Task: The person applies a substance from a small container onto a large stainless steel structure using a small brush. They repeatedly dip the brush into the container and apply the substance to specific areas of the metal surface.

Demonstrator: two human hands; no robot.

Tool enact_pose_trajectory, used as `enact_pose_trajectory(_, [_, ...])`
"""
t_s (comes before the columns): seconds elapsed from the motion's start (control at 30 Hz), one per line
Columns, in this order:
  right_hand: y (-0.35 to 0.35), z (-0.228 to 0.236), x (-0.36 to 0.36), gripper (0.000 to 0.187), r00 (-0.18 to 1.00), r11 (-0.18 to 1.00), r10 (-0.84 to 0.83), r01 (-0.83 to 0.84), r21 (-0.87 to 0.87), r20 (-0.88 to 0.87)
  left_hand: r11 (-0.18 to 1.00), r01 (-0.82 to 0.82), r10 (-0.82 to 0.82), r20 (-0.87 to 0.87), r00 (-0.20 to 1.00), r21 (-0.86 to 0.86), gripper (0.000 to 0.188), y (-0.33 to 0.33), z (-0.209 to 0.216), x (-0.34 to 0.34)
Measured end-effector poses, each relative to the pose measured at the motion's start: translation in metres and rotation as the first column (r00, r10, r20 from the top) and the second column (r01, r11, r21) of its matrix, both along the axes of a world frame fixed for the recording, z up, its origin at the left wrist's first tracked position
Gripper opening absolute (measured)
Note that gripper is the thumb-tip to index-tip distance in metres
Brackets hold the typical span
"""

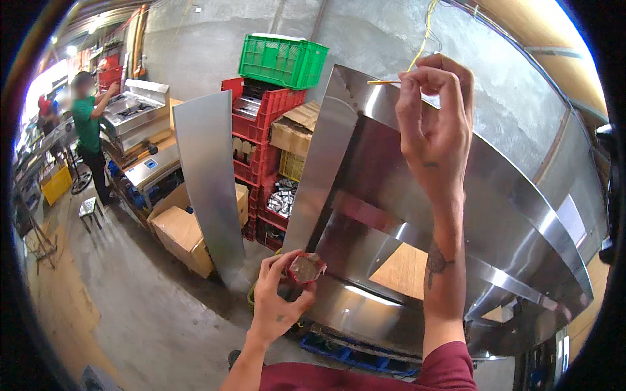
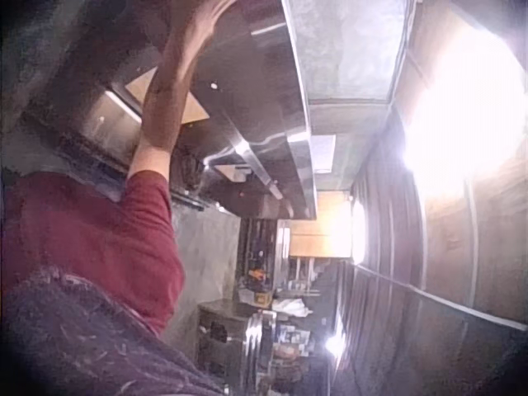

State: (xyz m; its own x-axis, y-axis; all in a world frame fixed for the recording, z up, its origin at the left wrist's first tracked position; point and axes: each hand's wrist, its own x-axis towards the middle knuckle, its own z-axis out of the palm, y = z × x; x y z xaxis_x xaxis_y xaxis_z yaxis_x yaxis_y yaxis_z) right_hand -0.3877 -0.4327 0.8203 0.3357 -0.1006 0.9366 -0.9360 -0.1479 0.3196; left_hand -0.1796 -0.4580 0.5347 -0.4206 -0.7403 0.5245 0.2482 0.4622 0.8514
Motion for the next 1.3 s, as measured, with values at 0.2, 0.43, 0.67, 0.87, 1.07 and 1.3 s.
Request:
enact_pose_trajectory(0.2, [-0.010,0.007,0.004,0.022,0.999,0.993,0.028,-0.025,0.115,-0.019,0.992,-0.122,0.121,0.015,0.993,0.029,0.070,0.014,-0.002,0.003])
enact_pose_trajectory(0.43, [-0.012,0.002,0.001,0.020,0.995,0.996,-0.025,0.033,0.082,-0.099,0.979,-0.203,0.203,0.004,0.979,0.016,0.069,0.019,-0.007,0.010])
enact_pose_trajectory(0.67, [-0.011,0.002,0.006,0.016,0.995,0.988,-0.062,0.072,0.137,-0.073,0.977,-0.211,0.211,-0.015,0.977,0.005,0.068,0.019,-0.003,0.017])
enact_pose_trajectory(0.87, [-0.010,0.002,0.007,0.014,0.993,0.986,-0.075,0.088,0.139,-0.095,0.981,-0.194,0.194,-0.058,0.979,-0.005,0.065,0.017,-0.005,0.017])
enact_pose_trajectory(1.07, [-0.012,0.001,0.008,0.012,0.990,0.988,-0.092,0.105,0.114,-0.109,0.982,-0.183,0.185,-0.045,0.982,0.054,0.064,0.018,-0.004,0.019])
enact_pose_trajectory(1.3, [-0.008,0.002,0.004,0.013,0.986,0.987,-0.106,0.120,0.108,-0.129,0.984,-0.172,0.174,-0.057,0.983,0.037,0.065,0.016,-0.007,0.012])
